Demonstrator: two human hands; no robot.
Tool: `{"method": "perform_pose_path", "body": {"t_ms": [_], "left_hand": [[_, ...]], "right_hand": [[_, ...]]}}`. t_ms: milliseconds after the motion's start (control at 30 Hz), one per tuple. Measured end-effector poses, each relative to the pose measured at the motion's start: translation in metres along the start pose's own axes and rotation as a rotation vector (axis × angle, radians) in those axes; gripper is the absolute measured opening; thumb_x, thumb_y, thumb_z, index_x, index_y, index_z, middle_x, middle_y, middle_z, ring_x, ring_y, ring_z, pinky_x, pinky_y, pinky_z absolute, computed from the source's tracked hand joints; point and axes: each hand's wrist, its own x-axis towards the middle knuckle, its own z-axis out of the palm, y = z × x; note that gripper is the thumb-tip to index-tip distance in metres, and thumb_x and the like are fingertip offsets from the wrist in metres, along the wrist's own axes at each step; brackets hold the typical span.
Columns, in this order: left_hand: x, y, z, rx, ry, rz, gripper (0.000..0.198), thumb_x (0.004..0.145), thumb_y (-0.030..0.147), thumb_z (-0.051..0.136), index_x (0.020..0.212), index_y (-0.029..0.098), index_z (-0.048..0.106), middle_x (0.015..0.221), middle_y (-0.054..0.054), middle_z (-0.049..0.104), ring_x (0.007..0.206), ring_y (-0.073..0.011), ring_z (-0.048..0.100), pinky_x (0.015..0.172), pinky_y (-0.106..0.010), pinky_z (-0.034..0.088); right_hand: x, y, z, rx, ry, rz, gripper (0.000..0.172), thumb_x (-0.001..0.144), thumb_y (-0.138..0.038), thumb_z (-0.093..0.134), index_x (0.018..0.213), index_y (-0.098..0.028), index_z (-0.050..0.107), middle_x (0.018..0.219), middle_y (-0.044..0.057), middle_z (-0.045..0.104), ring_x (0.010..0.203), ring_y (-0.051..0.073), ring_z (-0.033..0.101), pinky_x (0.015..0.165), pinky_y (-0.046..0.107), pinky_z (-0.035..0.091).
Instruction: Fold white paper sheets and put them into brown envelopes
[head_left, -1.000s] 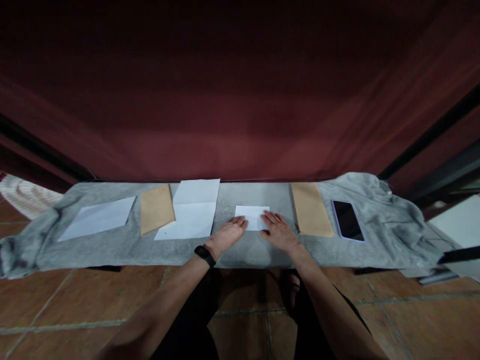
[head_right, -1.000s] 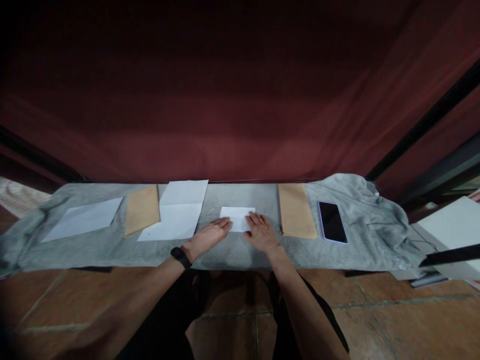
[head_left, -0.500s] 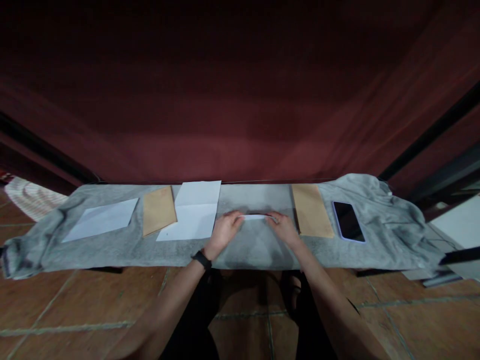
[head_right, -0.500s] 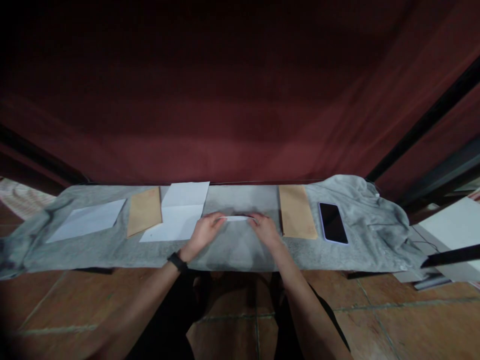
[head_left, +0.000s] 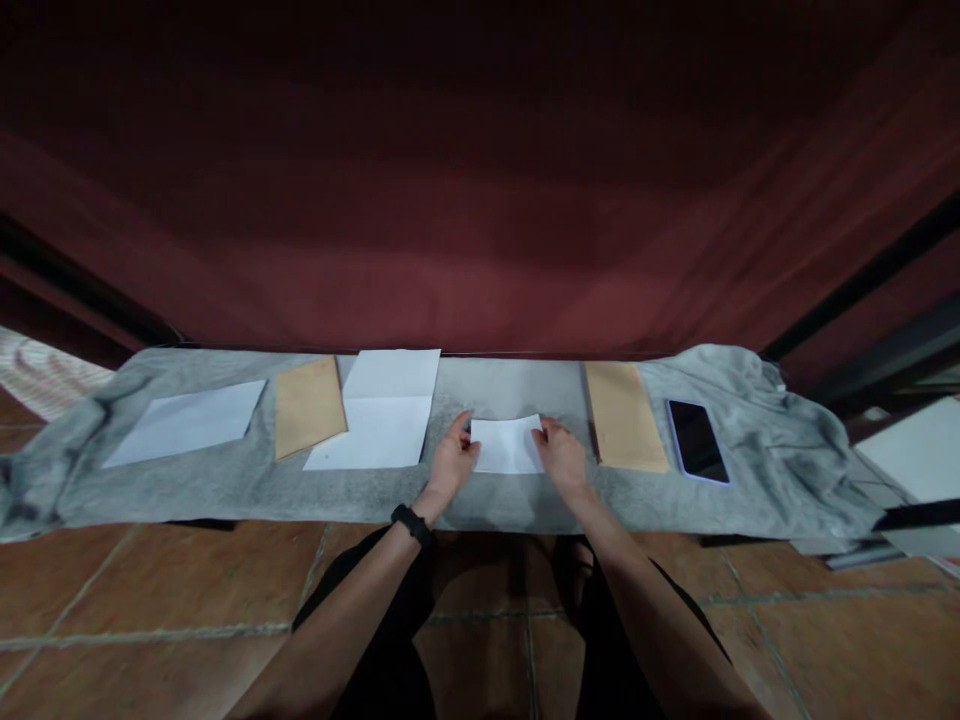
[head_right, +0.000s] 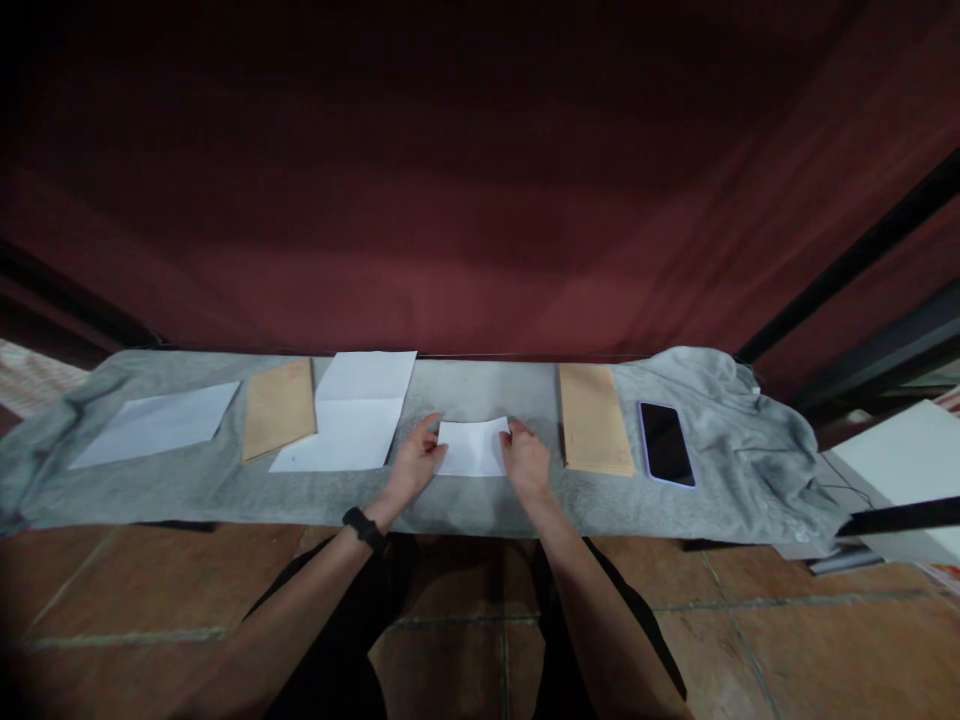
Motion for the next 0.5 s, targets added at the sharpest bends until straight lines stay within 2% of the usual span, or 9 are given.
{"method": "perform_pose_path", "body": {"t_ms": [133, 300, 400, 500], "left_hand": [[-0.002, 0.002, 0.0, 0.31, 0.026, 0.131, 0.059, 0.078, 0.003, 0.054, 0.134, 0.02, 0.058, 0.107, -0.008, 0.063, 0.096, -0.0207, 0.064, 0.093, -0.036, 0.052], [-0.018, 0.012, 0.007, 0.678, -0.019, 0.279, 0.052, 0.089, 0.008, 0.044, 0.138, 0.018, 0.055, 0.137, -0.015, 0.055, 0.12, -0.0265, 0.058, 0.105, -0.042, 0.047], [-0.029, 0.015, 0.021, 0.849, -0.115, 0.39, 0.05, 0.097, 0.02, 0.039, 0.146, 0.013, 0.046, 0.155, -0.018, 0.042, 0.142, -0.031, 0.041, 0.114, -0.049, 0.036], [-0.035, 0.012, 0.035, 0.955, -0.245, 0.438, 0.057, 0.098, 0.021, 0.034, 0.153, 0.006, 0.034, 0.162, -0.019, 0.03, 0.152, -0.029, 0.022, 0.122, -0.049, 0.023]], "right_hand": [[-0.01, -0.006, -0.004, -0.219, 0.043, -0.057, 0.028, 0.101, -0.031, 0.046, 0.122, -0.018, 0.06, 0.112, 0.013, 0.07, 0.105, 0.025, 0.066, 0.09, 0.034, 0.048], [-0.014, -0.013, 0.001, -0.198, 0.162, -0.213, 0.042, 0.101, -0.027, 0.041, 0.137, -0.011, 0.052, 0.13, 0.02, 0.061, 0.123, 0.032, 0.054, 0.105, 0.045, 0.04], [-0.016, -0.02, 0.016, -0.081, 0.116, -0.417, 0.047, 0.104, -0.03, 0.031, 0.144, -0.013, 0.049, 0.144, 0.016, 0.055, 0.133, 0.027, 0.048, 0.112, 0.044, 0.037], [-0.021, -0.025, 0.031, -0.083, 0.029, -0.524, 0.052, 0.106, -0.035, 0.024, 0.149, -0.014, 0.045, 0.153, 0.012, 0.048, 0.142, 0.023, 0.042, 0.118, 0.042, 0.03]]}}
